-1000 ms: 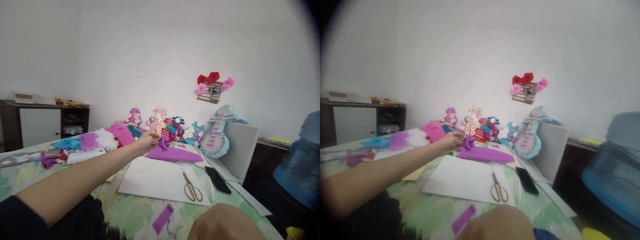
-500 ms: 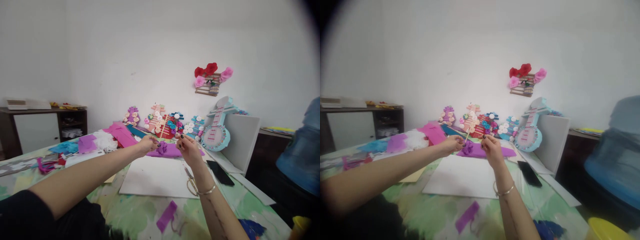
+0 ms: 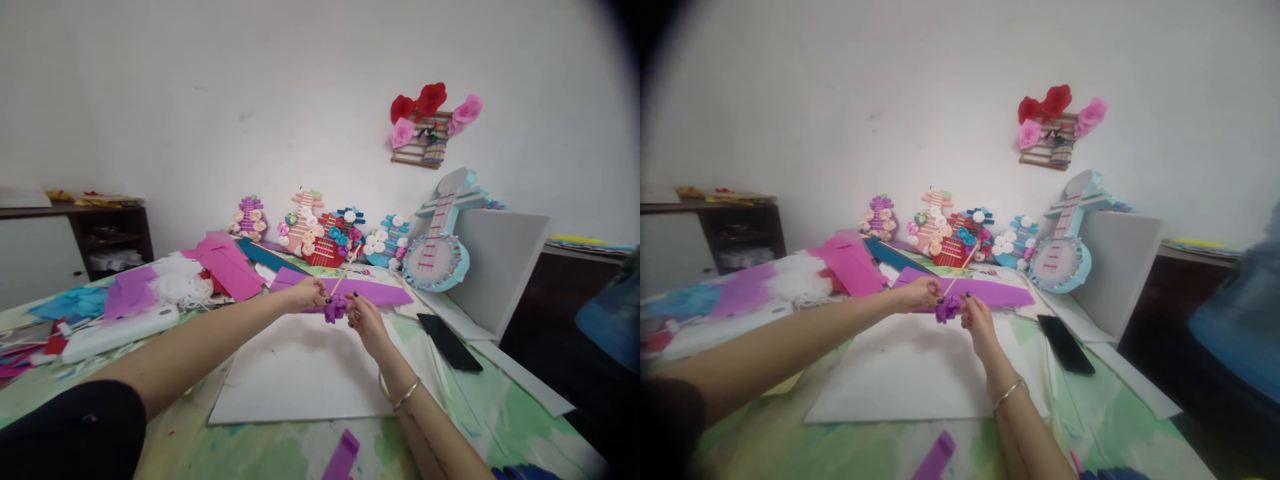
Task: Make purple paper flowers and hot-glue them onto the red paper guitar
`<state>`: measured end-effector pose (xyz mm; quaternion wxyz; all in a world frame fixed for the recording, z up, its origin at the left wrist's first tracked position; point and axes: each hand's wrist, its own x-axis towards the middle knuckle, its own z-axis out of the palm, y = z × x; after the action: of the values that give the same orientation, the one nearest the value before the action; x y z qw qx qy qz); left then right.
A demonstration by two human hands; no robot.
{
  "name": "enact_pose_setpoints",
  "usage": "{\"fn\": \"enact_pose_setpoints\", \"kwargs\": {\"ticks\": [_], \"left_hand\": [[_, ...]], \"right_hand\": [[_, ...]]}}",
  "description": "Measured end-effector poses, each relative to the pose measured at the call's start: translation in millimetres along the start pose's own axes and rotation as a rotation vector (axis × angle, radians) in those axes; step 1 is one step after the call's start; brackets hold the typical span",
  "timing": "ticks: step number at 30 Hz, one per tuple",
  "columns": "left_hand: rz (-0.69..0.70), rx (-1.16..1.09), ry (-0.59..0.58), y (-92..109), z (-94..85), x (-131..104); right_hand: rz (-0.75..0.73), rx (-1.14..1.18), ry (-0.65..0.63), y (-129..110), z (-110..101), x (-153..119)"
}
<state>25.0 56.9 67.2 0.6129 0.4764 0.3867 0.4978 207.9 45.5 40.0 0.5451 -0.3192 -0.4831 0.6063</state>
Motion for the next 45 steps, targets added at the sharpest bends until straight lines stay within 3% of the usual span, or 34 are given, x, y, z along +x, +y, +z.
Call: {"fn": "enact_pose_setpoints", "kwargs": {"ticks": [7, 14, 18, 21, 27, 32, 45], "left_hand": [[-0.050, -0.108, -0.087, -17, -10.3, 8], [-0.072, -0.226, -0.141, -45, -23.0, 3], [-0.110, -0.343, -0.118, -57, -29.5, -2], [-0.114, -0.362, -0.130, -57, -30.9, -4], [-0.171, -0.368, -0.205, -57, -27.2, -9], [-0.192, -0.306, -0.326, -60, -22.0, -13], [-0.194, -0.225, -0.392, -57, -18.5, -16]], "right_hand": [[0.060, 0.054, 0.040, 26, -6, 5], [0.092, 0.127, 0.104, 37, -5, 5], [0.085, 0.035, 0.023, 41, 6, -1], [0.053, -0.022, -0.028, 43, 10, -5], [0.092, 0.010, -0.013, 42, 9, -6], [0.143, 0.094, -0.155, 34, 15, -10], [0.183, 0.144, -0.097, 35, 16, -12]]}}
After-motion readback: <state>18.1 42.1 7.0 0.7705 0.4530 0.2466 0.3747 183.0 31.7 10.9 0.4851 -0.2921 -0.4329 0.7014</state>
